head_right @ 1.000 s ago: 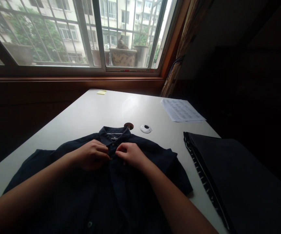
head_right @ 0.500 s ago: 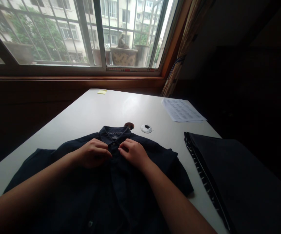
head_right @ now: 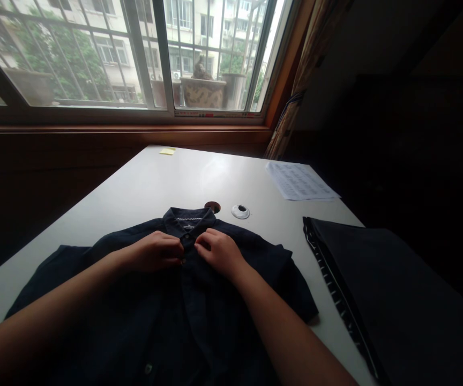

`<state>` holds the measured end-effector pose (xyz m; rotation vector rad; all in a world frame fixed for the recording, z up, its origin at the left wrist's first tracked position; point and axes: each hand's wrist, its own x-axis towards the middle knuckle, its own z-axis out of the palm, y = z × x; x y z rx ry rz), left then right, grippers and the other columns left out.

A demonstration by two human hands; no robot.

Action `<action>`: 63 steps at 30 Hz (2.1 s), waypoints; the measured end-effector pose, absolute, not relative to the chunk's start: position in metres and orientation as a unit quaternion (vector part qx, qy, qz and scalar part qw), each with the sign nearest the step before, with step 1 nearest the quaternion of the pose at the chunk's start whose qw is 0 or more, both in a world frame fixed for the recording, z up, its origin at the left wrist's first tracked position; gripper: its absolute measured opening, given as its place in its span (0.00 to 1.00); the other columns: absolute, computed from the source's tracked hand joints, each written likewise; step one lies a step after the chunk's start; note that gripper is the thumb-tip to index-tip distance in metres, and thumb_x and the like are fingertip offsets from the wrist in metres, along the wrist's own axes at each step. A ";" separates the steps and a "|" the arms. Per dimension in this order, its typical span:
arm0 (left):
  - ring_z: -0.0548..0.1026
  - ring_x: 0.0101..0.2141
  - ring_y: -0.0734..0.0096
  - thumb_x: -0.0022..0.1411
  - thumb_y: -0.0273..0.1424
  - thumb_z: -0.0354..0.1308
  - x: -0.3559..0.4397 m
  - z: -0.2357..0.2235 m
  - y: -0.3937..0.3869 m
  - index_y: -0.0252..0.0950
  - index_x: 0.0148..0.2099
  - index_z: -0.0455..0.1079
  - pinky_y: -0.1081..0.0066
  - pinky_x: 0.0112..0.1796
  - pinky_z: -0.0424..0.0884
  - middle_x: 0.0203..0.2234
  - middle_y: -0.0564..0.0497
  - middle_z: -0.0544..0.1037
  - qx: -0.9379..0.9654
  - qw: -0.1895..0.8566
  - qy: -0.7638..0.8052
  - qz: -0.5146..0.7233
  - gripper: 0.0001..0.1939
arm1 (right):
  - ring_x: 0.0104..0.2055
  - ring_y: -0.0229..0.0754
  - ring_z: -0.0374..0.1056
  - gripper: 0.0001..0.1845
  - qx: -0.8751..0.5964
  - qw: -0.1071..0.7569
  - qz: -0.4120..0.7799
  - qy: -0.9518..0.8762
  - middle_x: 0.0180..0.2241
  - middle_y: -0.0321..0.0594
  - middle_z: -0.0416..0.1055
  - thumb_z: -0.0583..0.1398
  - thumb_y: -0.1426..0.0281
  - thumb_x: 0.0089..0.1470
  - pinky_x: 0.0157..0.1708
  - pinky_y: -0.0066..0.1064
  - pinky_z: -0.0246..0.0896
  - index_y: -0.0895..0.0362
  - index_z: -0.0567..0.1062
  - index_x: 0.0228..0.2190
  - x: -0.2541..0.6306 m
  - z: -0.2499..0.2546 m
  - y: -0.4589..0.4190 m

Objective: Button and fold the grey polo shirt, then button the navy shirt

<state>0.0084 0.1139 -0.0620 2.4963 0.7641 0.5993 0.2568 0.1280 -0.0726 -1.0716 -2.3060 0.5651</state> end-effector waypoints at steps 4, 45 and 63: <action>0.73 0.26 0.77 0.66 0.33 0.61 0.010 -0.062 0.113 0.38 0.45 0.77 0.78 0.30 0.66 0.30 0.51 0.78 0.912 0.227 0.264 0.217 0.08 | 0.32 0.38 0.68 0.03 -0.397 0.263 0.212 -0.853 0.32 0.36 0.72 0.63 0.71 0.59 0.35 0.29 0.63 0.54 0.79 0.34 0.257 -0.072 0.128; 0.75 0.27 0.73 0.70 0.35 0.55 0.005 -0.049 0.113 0.36 0.44 0.80 0.75 0.28 0.67 0.28 0.47 0.75 0.908 0.283 0.213 0.224 0.13 | 0.32 0.38 0.68 0.03 -0.393 0.260 0.209 -0.857 0.32 0.37 0.72 0.63 0.70 0.59 0.35 0.30 0.63 0.54 0.79 0.34 0.256 -0.072 0.128; 0.72 0.22 0.75 0.71 0.35 0.54 0.002 -0.068 0.118 0.43 0.47 0.80 0.74 0.25 0.61 0.22 0.53 0.76 0.928 0.043 0.299 0.218 0.13 | 0.32 0.38 0.68 0.03 -0.403 0.257 0.212 -0.853 0.32 0.36 0.72 0.63 0.70 0.59 0.35 0.30 0.63 0.54 0.79 0.34 0.256 -0.071 0.127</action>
